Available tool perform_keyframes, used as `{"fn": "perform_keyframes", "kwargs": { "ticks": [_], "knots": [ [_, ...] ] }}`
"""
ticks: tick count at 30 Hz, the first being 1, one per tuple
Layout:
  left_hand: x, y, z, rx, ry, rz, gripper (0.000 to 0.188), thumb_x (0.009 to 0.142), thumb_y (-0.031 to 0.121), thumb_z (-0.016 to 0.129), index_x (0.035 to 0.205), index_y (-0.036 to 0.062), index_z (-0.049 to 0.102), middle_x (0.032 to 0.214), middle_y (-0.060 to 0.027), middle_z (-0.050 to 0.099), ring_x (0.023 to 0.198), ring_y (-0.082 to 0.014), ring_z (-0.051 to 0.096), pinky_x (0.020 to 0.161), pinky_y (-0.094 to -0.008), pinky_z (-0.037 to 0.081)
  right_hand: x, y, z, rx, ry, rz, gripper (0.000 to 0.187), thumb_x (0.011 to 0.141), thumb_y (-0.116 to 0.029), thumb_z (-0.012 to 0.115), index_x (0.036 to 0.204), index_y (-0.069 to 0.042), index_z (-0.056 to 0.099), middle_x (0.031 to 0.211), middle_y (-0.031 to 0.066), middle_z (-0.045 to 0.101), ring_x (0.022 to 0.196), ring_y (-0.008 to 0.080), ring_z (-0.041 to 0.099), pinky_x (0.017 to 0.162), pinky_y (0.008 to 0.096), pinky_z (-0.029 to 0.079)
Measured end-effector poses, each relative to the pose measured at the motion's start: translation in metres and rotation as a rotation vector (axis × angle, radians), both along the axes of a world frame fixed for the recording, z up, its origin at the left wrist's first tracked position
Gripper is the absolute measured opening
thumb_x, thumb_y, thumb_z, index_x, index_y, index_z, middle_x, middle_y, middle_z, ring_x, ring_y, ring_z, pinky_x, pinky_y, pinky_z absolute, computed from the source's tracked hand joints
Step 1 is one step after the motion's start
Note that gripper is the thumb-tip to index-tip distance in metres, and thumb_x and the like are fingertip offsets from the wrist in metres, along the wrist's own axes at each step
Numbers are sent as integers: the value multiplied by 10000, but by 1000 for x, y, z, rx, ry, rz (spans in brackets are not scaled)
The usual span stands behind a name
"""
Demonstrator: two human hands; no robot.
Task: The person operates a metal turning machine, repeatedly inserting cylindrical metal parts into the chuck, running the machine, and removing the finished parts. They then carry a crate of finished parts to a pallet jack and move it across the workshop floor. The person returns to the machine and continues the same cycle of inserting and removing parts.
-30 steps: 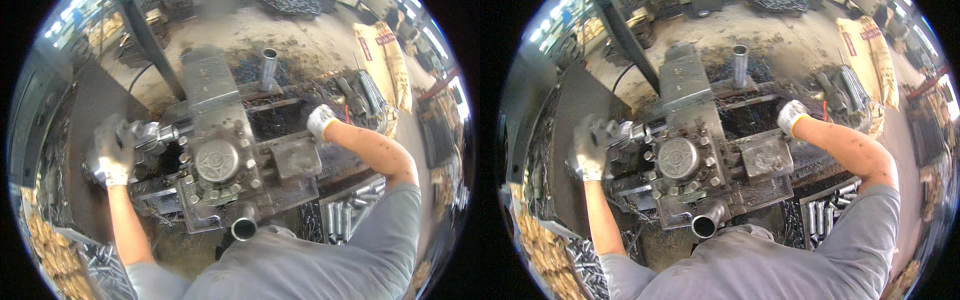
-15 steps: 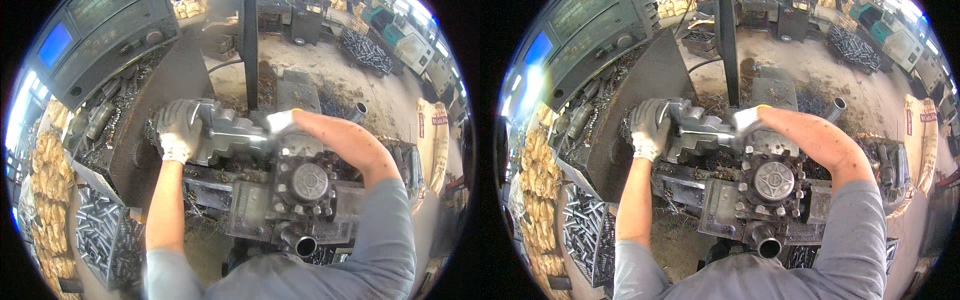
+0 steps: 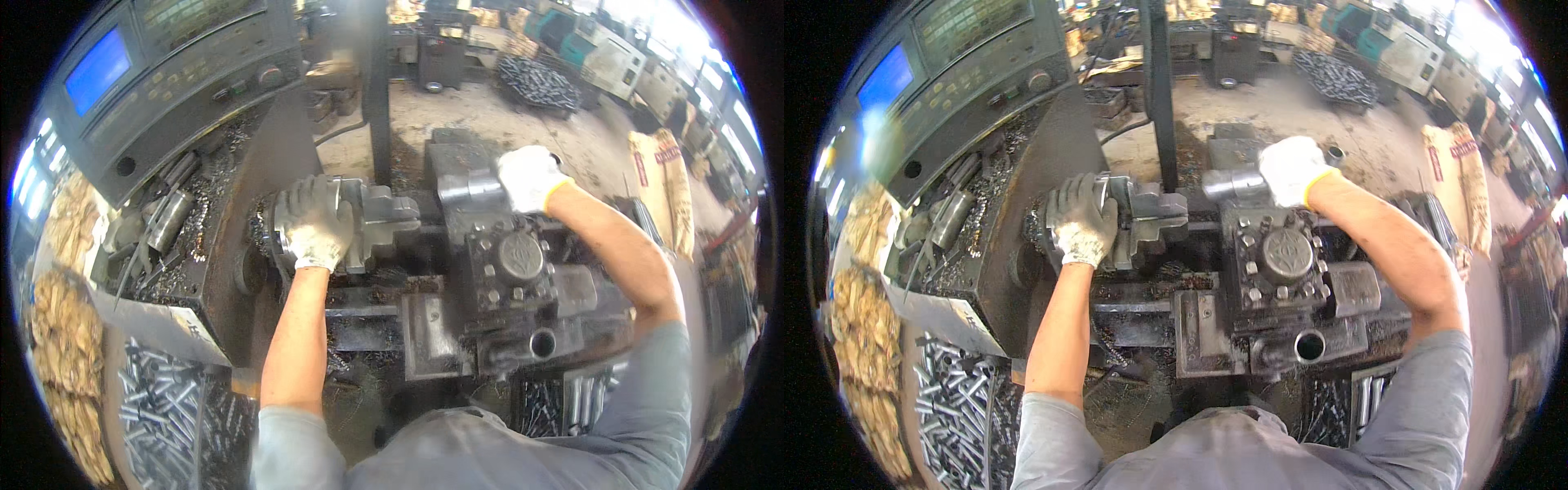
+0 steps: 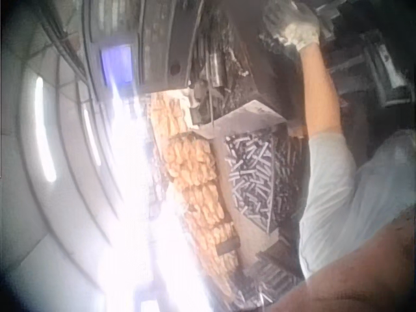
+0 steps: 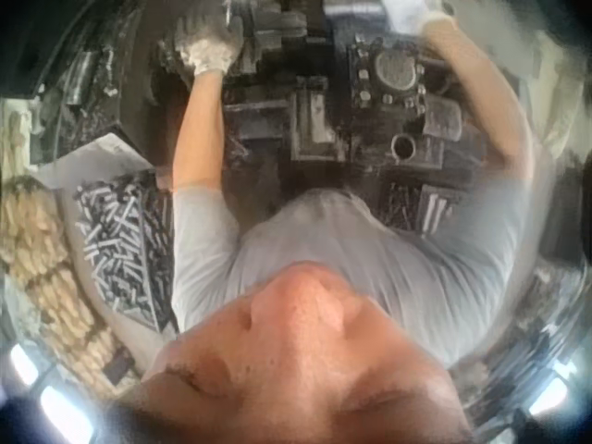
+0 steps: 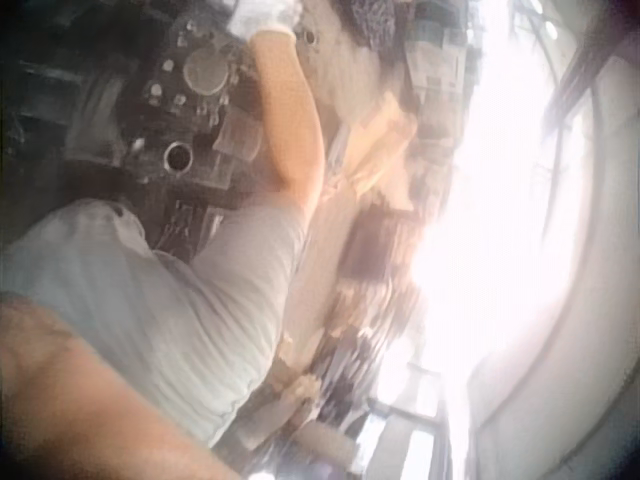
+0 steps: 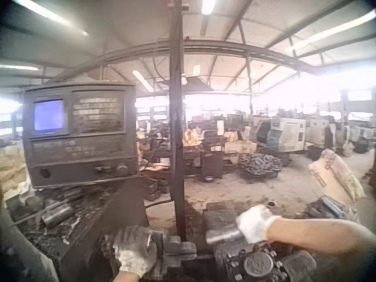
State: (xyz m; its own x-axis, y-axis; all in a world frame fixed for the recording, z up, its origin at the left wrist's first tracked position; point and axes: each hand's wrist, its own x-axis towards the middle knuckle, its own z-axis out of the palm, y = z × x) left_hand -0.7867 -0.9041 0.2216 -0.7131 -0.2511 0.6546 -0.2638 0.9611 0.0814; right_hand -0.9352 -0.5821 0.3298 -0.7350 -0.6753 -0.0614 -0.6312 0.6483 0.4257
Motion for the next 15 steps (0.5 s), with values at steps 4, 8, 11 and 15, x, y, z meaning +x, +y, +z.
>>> {"fn": "perform_keyframes", "kwargs": {
  "ticks": [4, 8, 11, 15],
  "knots": [
    [47, 34, -5, 426, 138, -491, 687, 903, 377, 761, 1450, 26, 539, 1484, -197, 570, 1359, -351, 554, 1207, -517, 348, 132, 46, 19, -629, -154, -50, 603, 719, -384, 825, 1168, -15, 665, 958, 219, 753, 835, 387, 751, 735, 453, 611],
    [155, 141, -47, 1525, 65, -1044, 753, 977, 428, 689, 1541, 3, 428, 1446, -154, 567, 1309, -323, 556, 1133, -464, 442, 245, 44, -44, -1162, -1232, -240, 531, 802, -396, 867, 1081, 27, 706, 795, 112, 750, 647, 175, 704, 567, 328, 571],
    [198, 168, -72, 2382, -272, -689, 682, 983, 435, 699, 1476, 4, 506, 1418, -116, 586, 1277, -278, 566, 1121, -434, 437, 287, 28, -120, -1323, -1657, -521, 587, 832, -488, 860, 1141, -6, 728, 883, 41, 739, 739, 121, 659, 644, 304, 540],
    [184, 187, -94, 2382, -336, -201, 665, 926, 400, 762, 1446, 51, 538, 1351, -124, 605, 1221, -307, 581, 1058, -463, 485, 305, 54, -197, -1298, -1474, -619, 572, 814, -520, 852, 1170, -82, 754, 913, 23, 739, 726, 168, 683, 618, 365, 555]
  ]
}}
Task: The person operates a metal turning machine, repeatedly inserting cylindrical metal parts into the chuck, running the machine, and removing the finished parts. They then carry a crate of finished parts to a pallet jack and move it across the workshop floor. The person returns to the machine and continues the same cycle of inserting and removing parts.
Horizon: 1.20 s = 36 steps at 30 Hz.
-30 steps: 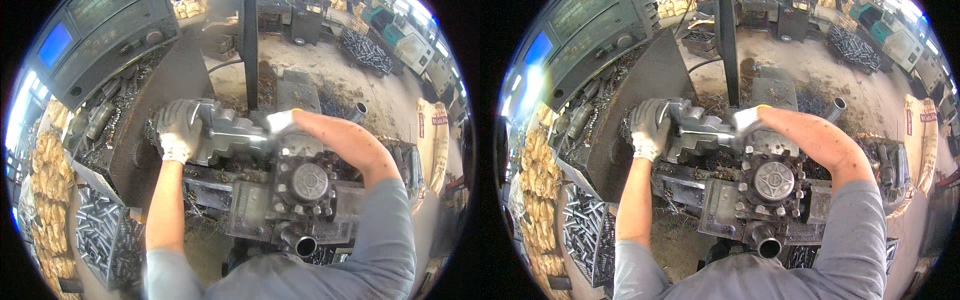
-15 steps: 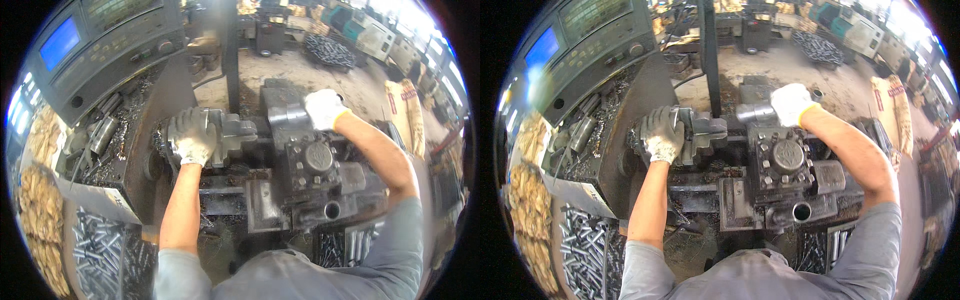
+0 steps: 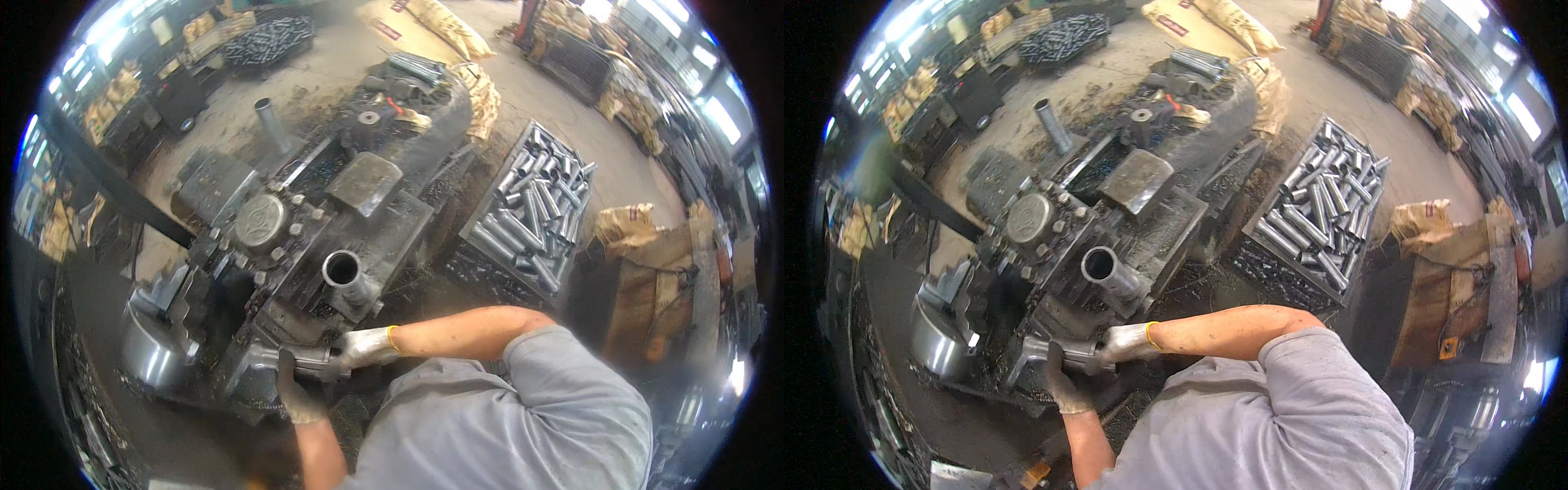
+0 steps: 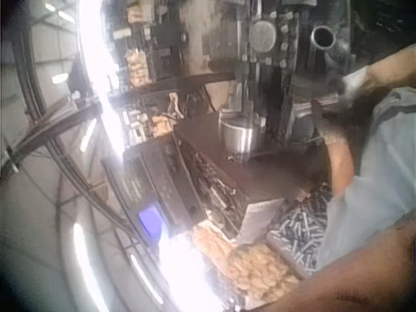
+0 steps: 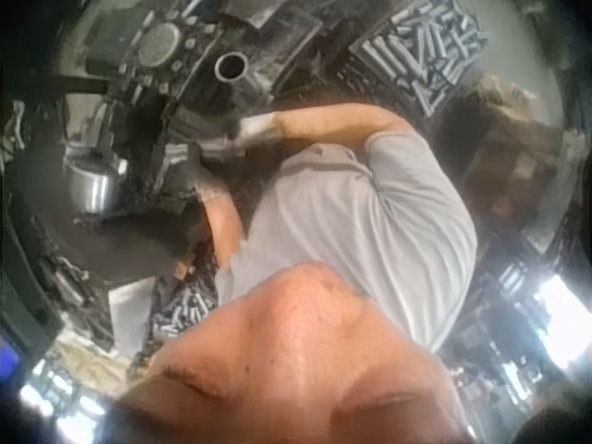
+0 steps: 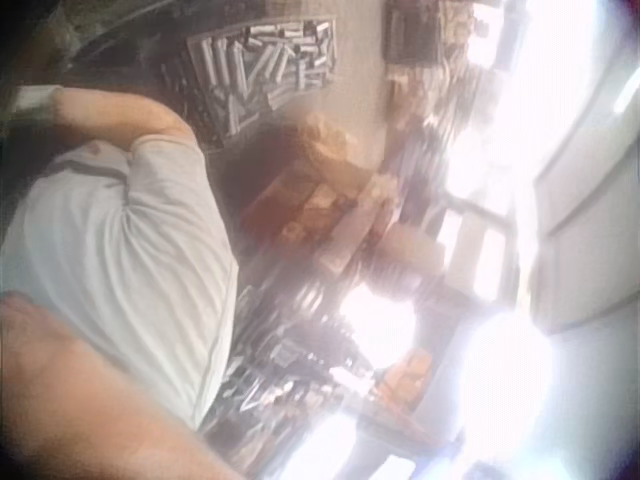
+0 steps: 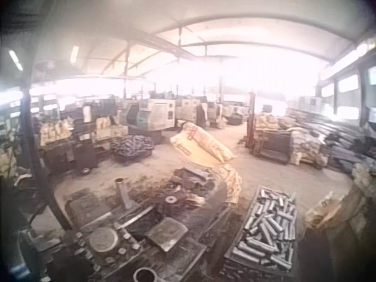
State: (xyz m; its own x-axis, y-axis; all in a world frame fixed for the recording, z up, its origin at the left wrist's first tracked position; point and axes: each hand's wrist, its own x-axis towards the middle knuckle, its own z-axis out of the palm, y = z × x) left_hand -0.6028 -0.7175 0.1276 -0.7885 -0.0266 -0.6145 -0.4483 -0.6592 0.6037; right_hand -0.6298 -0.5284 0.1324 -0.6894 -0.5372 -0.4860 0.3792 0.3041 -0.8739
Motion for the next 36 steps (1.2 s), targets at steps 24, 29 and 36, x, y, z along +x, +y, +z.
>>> {"fn": "perform_keyframes", "kwargs": {
  "ticks": [24, 29, 36],
  "knots": [
    [-26, -20, -48, -387, -112, 82, 400, 1068, 292, 562, 1332, 0, 632, 1196, -124, 713, 1070, -255, 673, 980, -404, 561, 78, 677, -95, 1208, -140, -1494, 582, 787, -502, 773, 1044, 19, 789, 985, 219, 785, 911, 319, 781, 786, 410, 598],
    [-34, -23, -60, -348, -52, 34, 422, 1076, 342, 529, 1328, 22, 640, 1187, -97, 723, 1061, -235, 685, 961, -395, 567, 33, 727, -29, 1627, 155, -1334, 436, 858, -413, 704, 1028, -22, 798, 1042, 247, 764, 997, 381, 758, 885, 452, 602],
    [-16, -47, -57, -144, 75, -21, 461, 1086, 411, 484, 1322, 53, 651, 1174, -60, 738, 1047, -207, 703, 934, -384, 577, -26, 372, 41, 864, 1116, -643, 548, 814, -277, 757, 1294, -27, 670, 1102, 204, 743, 1009, 359, 742, 875, 448, 613]
  ]
}}
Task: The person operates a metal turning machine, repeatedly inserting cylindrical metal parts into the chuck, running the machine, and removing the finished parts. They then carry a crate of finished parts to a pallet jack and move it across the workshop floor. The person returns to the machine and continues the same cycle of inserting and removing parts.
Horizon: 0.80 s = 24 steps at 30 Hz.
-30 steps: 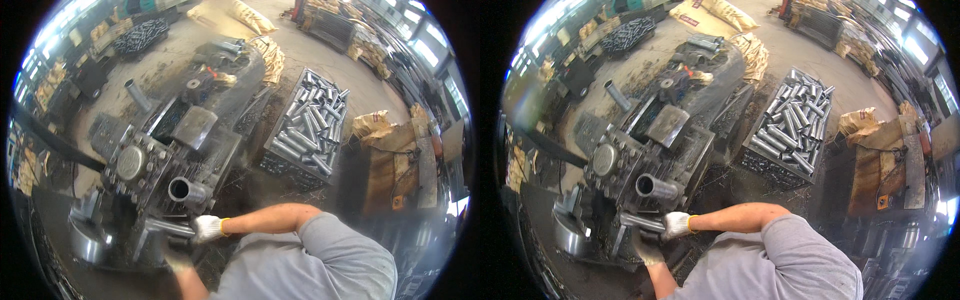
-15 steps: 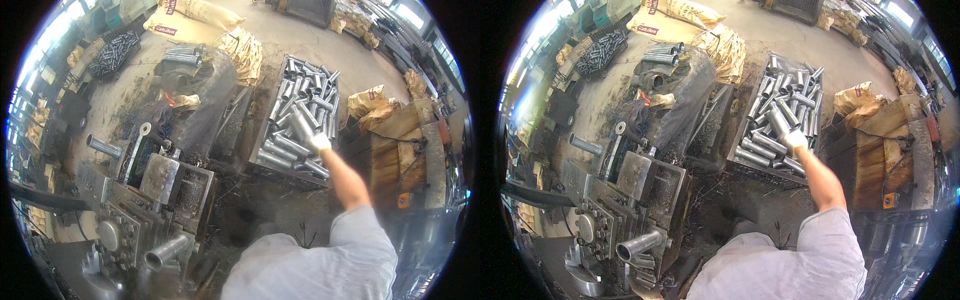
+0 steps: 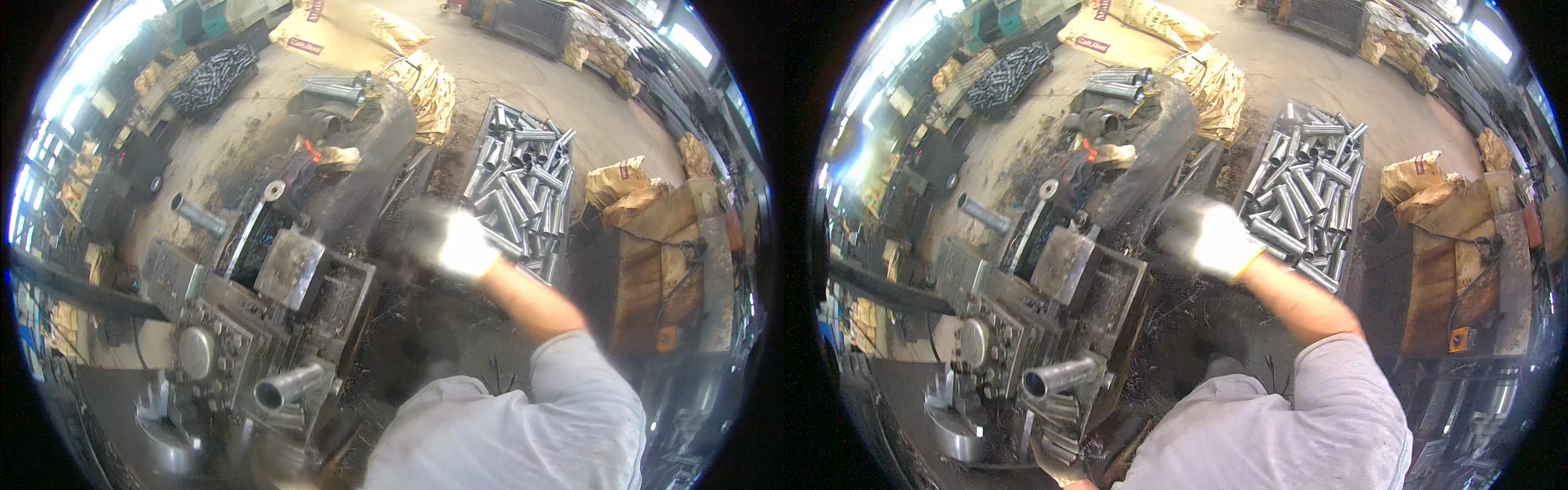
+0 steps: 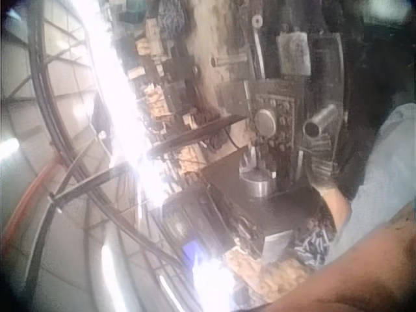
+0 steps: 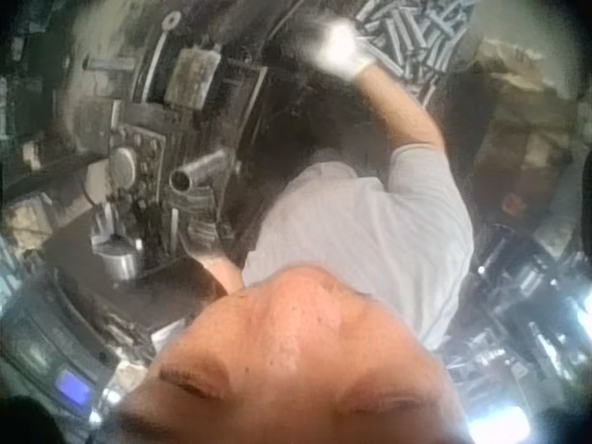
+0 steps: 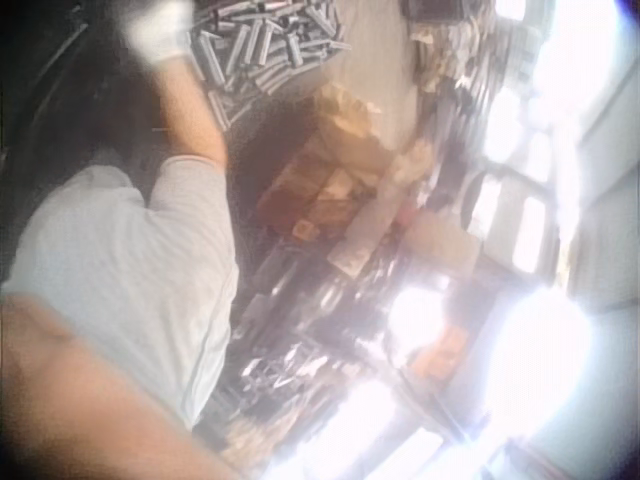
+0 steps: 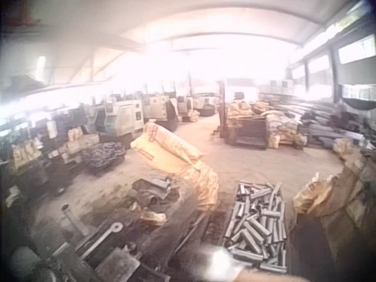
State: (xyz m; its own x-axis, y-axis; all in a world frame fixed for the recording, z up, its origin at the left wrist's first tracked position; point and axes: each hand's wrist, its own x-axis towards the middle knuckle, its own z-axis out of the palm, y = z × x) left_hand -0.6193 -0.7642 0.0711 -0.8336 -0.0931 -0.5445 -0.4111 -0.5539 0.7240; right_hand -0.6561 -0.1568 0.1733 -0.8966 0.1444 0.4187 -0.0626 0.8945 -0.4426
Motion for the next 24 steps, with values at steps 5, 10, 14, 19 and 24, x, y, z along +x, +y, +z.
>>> {"fn": "perform_keyframes", "kwargs": {
  "ticks": [5, 10, 14, 19, 24],
  "knots": [
    [24, -3, 18, 158, 15, -4, 501, 1103, 444, 459, 1295, 25, 657, 1104, -47, 759, 935, -147, 719, 852, -309, 591, -35, -213, 10, -417, -459, 574, 989, 748, -448, 867, 1525, -19, 432, 1324, 255, 659, 1171, 415, 677, 979, 447, 563],
    [46, 17, 43, 344, 175, -285, 618, 1076, 534, 496, 1383, 6, 584, 1171, -101, 722, 1014, -233, 718, 873, -390, 601, -45, -309, 22, -127, -476, 532, 638, 700, -497, 877, 1133, -60, 708, 1001, 191, 761, 900, 367, 758, 771, 451, 619],
    [50, 30, 69, 615, 48, -222, 691, 1039, 604, 540, 1447, 46, 529, 1264, -107, 678, 1034, -234, 702, 917, -411, 597, 9, -353, 39, 8, -142, 1060, 472, 779, -223, 782, 1219, -83, 682, 1034, 156, 746, 929, 392, 745, 763, 490, 618],
    [35, -3, 77, 279, 195, -42, 579, 1021, 571, 540, 1217, 32, 622, 1007, -153, 727, 806, -279, 743, 680, -401, 653, 18, -411, -27, -120, -402, 811, 555, 822, -195, 728, 1339, -55, 581, 1161, 192, 677, 991, 469, 688, 825, 537, 587],
    [24, -50, 53, 176, 230, 100, 648, 1014, 660, 517, 1164, 39, 631, 910, -154, 714, 752, -314, 740, 682, -458, 647, -12, -432, -78, 316, -459, 496, 384, 843, -326, 754, 1096, -65, 632, 940, 177, 729, 793, 390, 736, 689, 503, 588]
  ]
}}
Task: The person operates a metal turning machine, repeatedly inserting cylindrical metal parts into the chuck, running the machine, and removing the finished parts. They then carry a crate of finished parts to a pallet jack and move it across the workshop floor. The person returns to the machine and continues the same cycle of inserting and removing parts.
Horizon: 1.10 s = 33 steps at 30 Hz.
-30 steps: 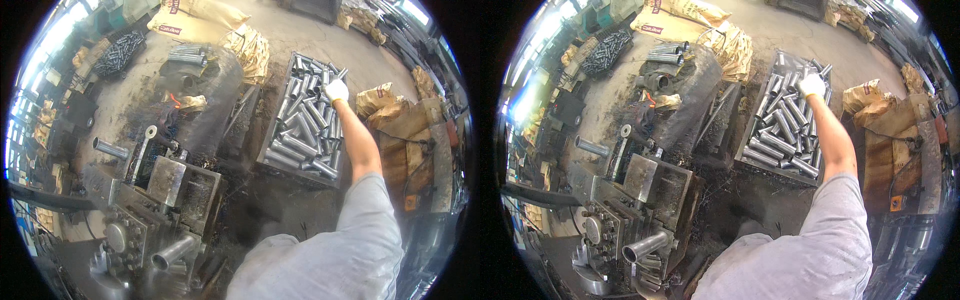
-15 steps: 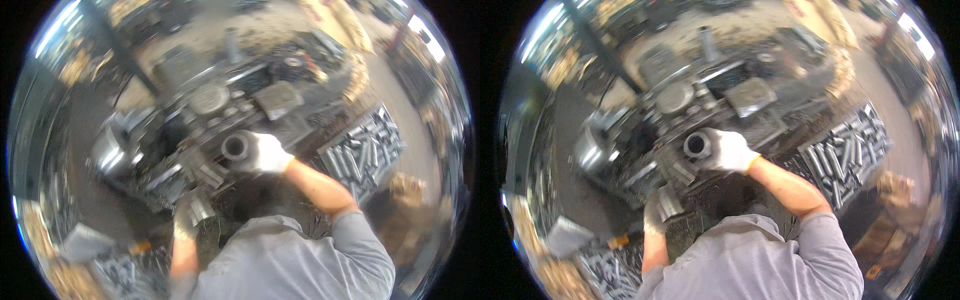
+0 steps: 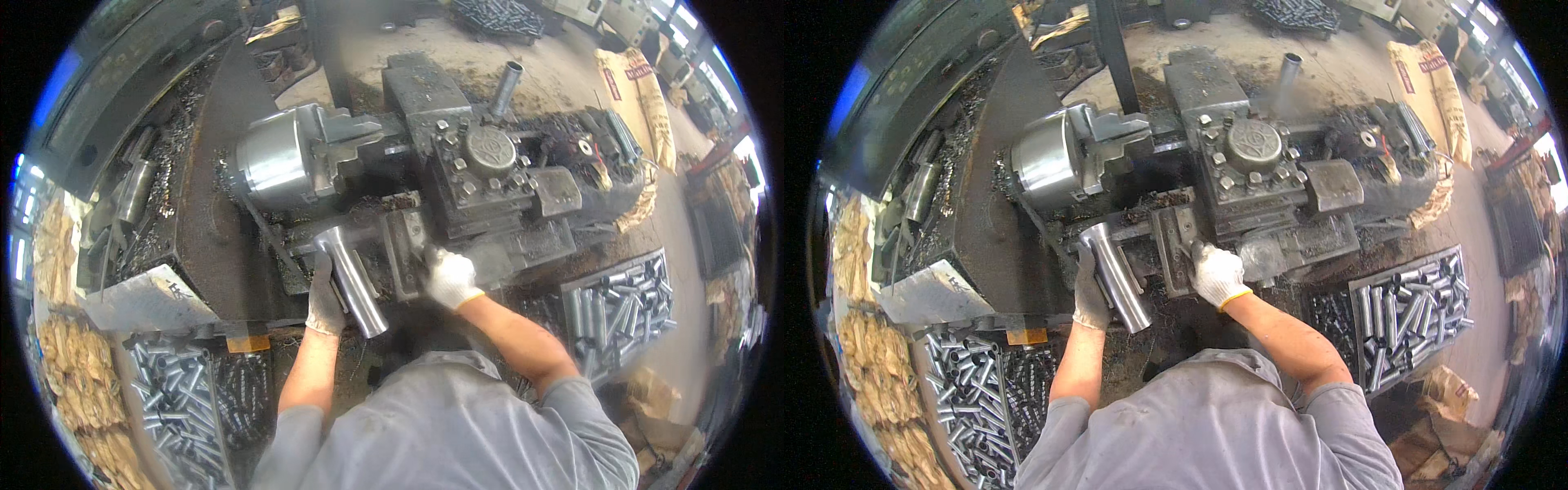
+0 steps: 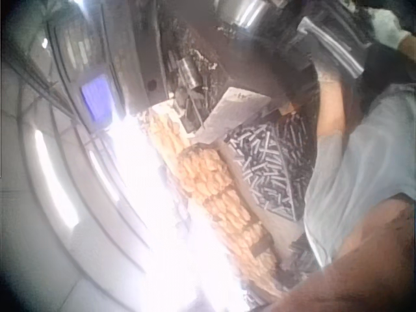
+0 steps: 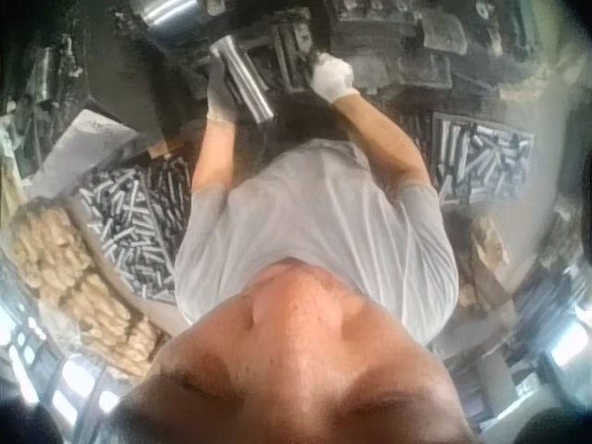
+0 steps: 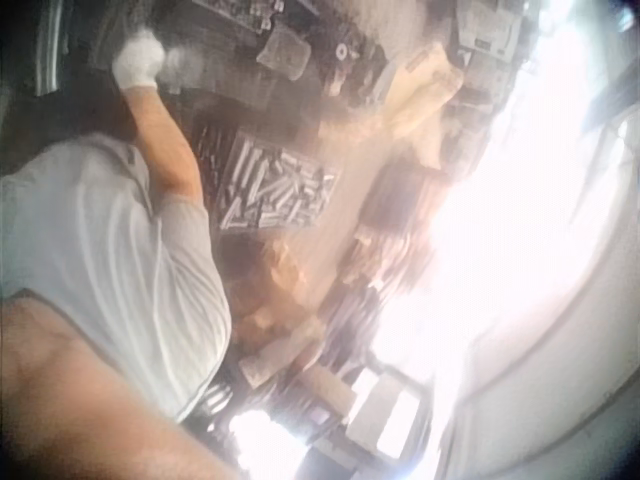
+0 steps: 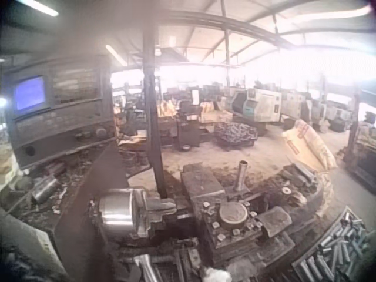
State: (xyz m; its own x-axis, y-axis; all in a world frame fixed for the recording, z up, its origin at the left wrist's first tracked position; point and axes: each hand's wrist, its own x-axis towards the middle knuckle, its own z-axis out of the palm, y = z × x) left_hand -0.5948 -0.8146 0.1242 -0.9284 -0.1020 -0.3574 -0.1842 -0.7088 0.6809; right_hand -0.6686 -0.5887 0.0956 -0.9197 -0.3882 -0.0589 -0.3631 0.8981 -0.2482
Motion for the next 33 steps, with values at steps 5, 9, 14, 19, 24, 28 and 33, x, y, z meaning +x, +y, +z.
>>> {"fn": "perform_keyframes", "kwargs": {
  "ticks": [5, 9, 14, 19, 24, 28, 33],
  "knots": [
    [-12, -2, 2, 43, 45, 138, 620, 1013, 652, 541, 1207, 68, 623, 1016, -131, 718, 824, -291, 741, 721, -427, 645, -32, 9, 59, -792, -377, -8, 489, 900, -465, 733, 1069, -8, 698, 898, 219, 754, 828, 373, 750, 772, 470, 569],
    [-42, 33, 45, 78, 220, 216, 665, 1047, 613, 507, 1424, 66, 538, 1285, -139, 645, 1215, -284, 626, 1063, -457, 507, -51, -34, 108, -532, -659, 148, 697, 796, -475, 821, 1264, 6, 631, 1111, 237, 730, 1055, 326, 727, 934, 396, 557],
    [-71, 28, 113, -362, 671, 72, 831, 1028, 442, 641, 1640, 18, 272, 1670, -158, 335, 1478, -333, 423, 1207, -451, 375, -70, -32, 184, -736, -544, 192, 814, 683, -361, 916, 1306, 35, 574, 1136, 222, 721, 1069, 302, 715, 929, 402, 573],
    [5, -44, 124, -786, 521, 419, 594, 1072, 380, 567, 1475, -31, 422, 1312, -289, 633, 1232, -392, 645, 1058, -477, 525, -173, 16, 257, -328, 84, 626, 701, 730, -256, 852, 1324, 11, 594, 1145, 207, 720, 1008, 327, 726, 872, 420, 586],
    [146, -51, 74, -1005, 243, 479, 585, 1001, 559, 646, 1037, -20, 720, 951, -155, 763, 877, -254, 722, 819, -373, 559, -282, 7, 240, 457, 798, 800, 647, 775, -158, 786, 1377, -13, 601, 1227, 241, 697, 1107, 377, 698, 969, 446, 563],
    [201, -12, -4, -644, -312, 702, 386, 972, 371, 716, 1074, -1, 713, 971, -81, 712, 882, -204, 666, 842, -349, 530, -329, -5, 190, 614, 513, 736, 240, 731, -145, 699, 918, -3, 747, 835, 235, 723, 794, 401, 730, 745, 471, 599],
    [210, -31, -76, -341, -433, 1092, 471, 1050, 502, 569, 1166, 54, 661, 1062, -111, 695, 946, -266, 661, 839, -434, 546, -363, -15, 138, 438, -45, 773, 462, 700, -412, 834, 863, 17, 773, 808, 243, 730, 711, 352, 709, 683, 451, 564]
  ]
}}
